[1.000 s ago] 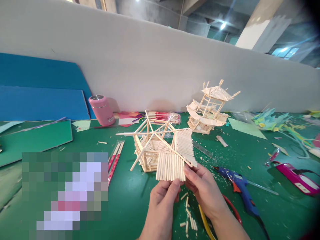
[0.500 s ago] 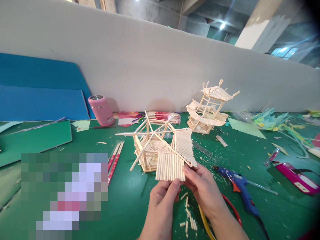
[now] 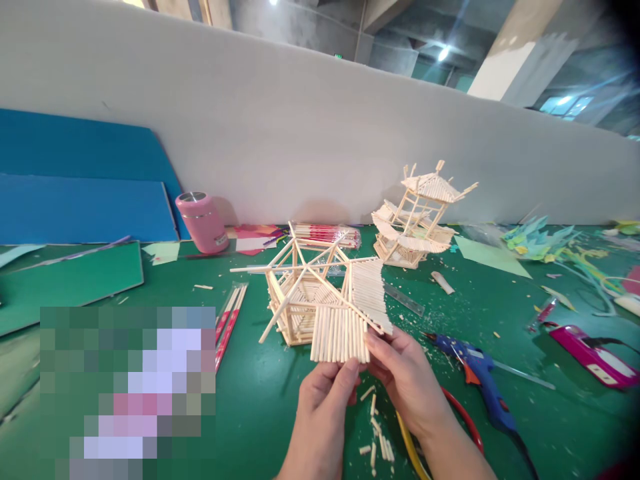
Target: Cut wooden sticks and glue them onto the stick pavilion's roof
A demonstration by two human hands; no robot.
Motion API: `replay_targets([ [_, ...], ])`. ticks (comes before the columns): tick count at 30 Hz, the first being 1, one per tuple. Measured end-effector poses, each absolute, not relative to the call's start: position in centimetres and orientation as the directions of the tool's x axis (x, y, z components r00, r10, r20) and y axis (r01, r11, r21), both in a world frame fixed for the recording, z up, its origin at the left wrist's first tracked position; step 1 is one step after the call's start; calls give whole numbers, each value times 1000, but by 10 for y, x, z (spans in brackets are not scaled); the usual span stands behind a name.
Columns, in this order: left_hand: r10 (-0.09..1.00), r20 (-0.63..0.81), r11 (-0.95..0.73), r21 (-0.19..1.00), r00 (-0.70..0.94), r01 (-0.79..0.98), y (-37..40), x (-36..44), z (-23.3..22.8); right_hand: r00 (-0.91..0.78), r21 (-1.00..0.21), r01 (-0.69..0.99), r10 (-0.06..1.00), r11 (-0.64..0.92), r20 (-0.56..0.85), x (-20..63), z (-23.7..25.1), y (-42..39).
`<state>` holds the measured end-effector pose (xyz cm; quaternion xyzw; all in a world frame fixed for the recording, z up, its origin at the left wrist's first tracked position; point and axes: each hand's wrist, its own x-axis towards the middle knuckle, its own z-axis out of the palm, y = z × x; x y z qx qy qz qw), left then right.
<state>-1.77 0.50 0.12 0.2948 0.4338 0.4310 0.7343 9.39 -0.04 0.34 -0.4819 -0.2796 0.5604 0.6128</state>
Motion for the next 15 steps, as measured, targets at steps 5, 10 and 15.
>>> replay_targets([
  [5, 880, -350, 463, 781, 321, -419, 2, -17, 8, 197, -902, -421, 962, -93, -191, 96, 5, -8],
  [10, 862, -342, 472, 812, 375, -344, -6, -16, 9, 305, -911, -405, 928, -75, -212, 110, -1, -31],
  [15, 875, -346, 441, 859, 339, -260, -12, -28, 11, 413, -944, -324, 888, -62, -201, 122, -11, -61],
])
